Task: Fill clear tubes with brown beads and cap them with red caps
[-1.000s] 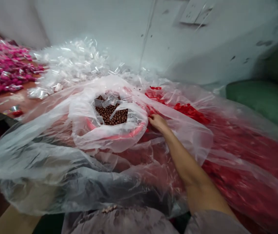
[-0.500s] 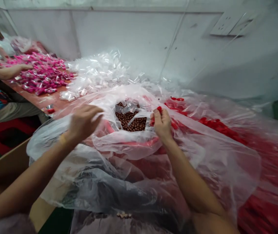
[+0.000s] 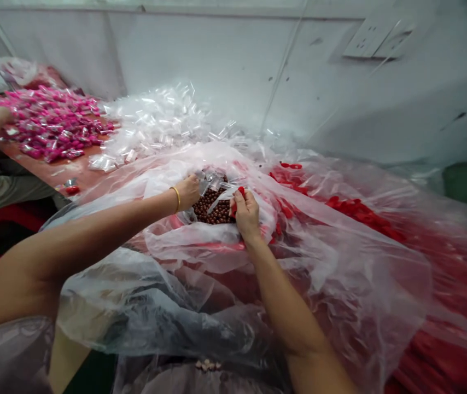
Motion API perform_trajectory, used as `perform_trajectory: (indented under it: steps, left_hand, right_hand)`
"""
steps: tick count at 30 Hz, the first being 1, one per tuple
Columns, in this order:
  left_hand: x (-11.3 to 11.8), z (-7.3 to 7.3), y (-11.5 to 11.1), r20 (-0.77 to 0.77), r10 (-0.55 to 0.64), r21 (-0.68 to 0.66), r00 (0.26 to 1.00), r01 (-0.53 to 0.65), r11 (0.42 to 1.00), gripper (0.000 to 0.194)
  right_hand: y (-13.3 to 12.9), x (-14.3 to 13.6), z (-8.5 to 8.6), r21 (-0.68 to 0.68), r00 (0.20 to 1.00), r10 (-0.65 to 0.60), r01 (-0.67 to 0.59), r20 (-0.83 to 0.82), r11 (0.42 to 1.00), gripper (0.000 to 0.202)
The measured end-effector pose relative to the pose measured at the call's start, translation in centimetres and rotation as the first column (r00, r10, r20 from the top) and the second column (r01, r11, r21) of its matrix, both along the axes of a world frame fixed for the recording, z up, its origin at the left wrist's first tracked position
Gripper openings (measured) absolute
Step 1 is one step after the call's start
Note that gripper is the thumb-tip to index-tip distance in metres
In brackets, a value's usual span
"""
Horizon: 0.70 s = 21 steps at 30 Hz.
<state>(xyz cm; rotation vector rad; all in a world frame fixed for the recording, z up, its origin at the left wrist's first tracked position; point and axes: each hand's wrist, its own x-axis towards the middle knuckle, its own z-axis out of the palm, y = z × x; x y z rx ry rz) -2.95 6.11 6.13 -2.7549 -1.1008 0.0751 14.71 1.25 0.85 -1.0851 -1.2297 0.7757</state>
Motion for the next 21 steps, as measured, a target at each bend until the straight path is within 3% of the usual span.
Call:
perform_trajectory:
  steps: [4,8,11,13,15,17,19,21]
  left_hand:
    - [1.6,-1.4,0.4,0.091,0.047,-0.153,0.995,-0.033,0.988,0.021]
    - [1.9,-2.7,0.9,0.167,0.16,-0.193,0.973,-0.127,0.973,0.016]
    - [1.4,-3.2,1.1,0.339,0.245,-0.279,0.908,-0.151,0.948,0.017]
    - [1.2,-3.5,1.1,0.562,0.34,-0.44,0.754,-0.075,0.895,0.016]
    - [1.3,-3.7,0.7,0.741,0.454,-0.581,0.494,0.132,0.803,0.013]
    - [1.4,-3.8,0.0,0.79,0.55,-0.614,0.273,0.354,0.706,0.02]
    - [1.3,-3.8,-0.9,0.773,0.619,-0.597,0.139,0.491,0.635,0.029]
    - [1.2,-3.9,-1.9,0.758,0.648,-0.574,0.077,0.55,0.606,0.036]
  right_hand:
    - [0.0,-0.1,-0.1,0.025,1.0,-0.015,0.015,0.009,1.0,0.03]
    - [0.1,0.0,-0.3,0.031,1.0,-0.005,0.006,-0.014,0.999,0.028]
    - [0.2,0.1,-0.6,0.011,0.999,0.005,-0.005,-0.037,1.0,0.028]
    - [0.3,0.2,-0.7,0.026,0.999,-0.017,0.017,-0.027,1.0,0.028]
    - [0.3,0.3,-0.7,0.07,0.997,-0.075,0.074,0.005,0.995,0.028]
    - [0.3,0.4,-0.7,0.129,0.987,-0.156,0.15,0.035,0.98,0.027]
    - [0.3,0.5,-0.5,0.173,0.977,-0.213,0.208,0.014,0.963,0.026]
    - [0.3,0.4,0.0,0.147,0.974,-0.212,0.222,-0.085,0.964,0.028]
